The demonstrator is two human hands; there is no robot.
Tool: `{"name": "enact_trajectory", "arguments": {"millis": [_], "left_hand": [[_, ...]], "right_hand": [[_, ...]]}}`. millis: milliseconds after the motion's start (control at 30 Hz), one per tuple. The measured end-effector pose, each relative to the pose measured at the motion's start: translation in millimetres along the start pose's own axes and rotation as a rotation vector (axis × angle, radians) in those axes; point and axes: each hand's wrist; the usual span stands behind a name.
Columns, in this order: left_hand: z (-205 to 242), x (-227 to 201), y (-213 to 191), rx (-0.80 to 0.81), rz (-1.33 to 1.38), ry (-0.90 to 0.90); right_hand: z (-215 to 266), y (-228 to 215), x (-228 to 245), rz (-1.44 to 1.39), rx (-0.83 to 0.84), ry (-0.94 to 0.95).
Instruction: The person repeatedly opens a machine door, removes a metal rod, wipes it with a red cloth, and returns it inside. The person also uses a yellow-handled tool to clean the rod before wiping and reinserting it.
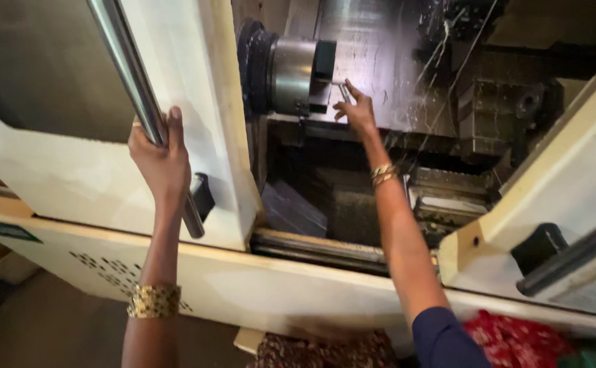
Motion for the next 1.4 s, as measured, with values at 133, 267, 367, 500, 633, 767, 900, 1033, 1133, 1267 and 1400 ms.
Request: {"name": "enact_trajectory", "arguments": {"millis": [133,267,367,500,633,767,900,1033,1133,1267,1400], "left_hand": [[3.1,-4.9,-4.6,0.064,0.131,-0.126],[15.8,6.9,-5.7,0.082,0.150,-0.134],[25.2,25.6,-0.4,0.073,0.209,-0.126],[31.7,39.0,-2.4,0.070,0.138,-0.048],[39.6,35.0,-6.4,0.104,0.271,-0.203],[41.5,29.1,-5.1,0.104,0.346,-0.226],[47.0,24.7,-0.2,0.082,0.286,-0.204],[59.0,13.0,8.9,0.080,0.277,-0.182],[68.4,-5.1,18.1,0.103,0.304,-0.167],[87.8,-36.2,30.7,0.127,0.307,-0.213],[107.3,-65.4,42.6,0.188,0.306,-0.233]], "right_hand": [[34.5,-5.3,43.9,0.715,-0.026,-0.041],[103.6,-3.9,96.5,0.927,0.072,-0.222],[163.2,-14.1,156.1,0.961,0.062,-0.268],[238.9,-67.8,248.8,0.931,-0.130,-0.497],[319.4,-173.4,307.3,0.850,-0.451,-0.861],[381.5,-271.5,316.5,0.949,-0.799,-0.823],[411.0,-342.5,283.6,1.058,-0.834,-0.866],[417.2,-381.7,247.0,1.066,-0.795,-0.749],[415.0,-392.6,234.3,1.056,-0.807,-0.707],[417.2,-391.1,229.5,1.036,-0.800,-0.692],[419.0,-386.5,233.4,1.059,-0.763,-0.694]]}}
Point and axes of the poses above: each hand's wrist, its own z-axis away from the middle knuckle, its own y-axis out of the palm, x = y × z, and after that the axes turned 8 degrees about -z, right-handed
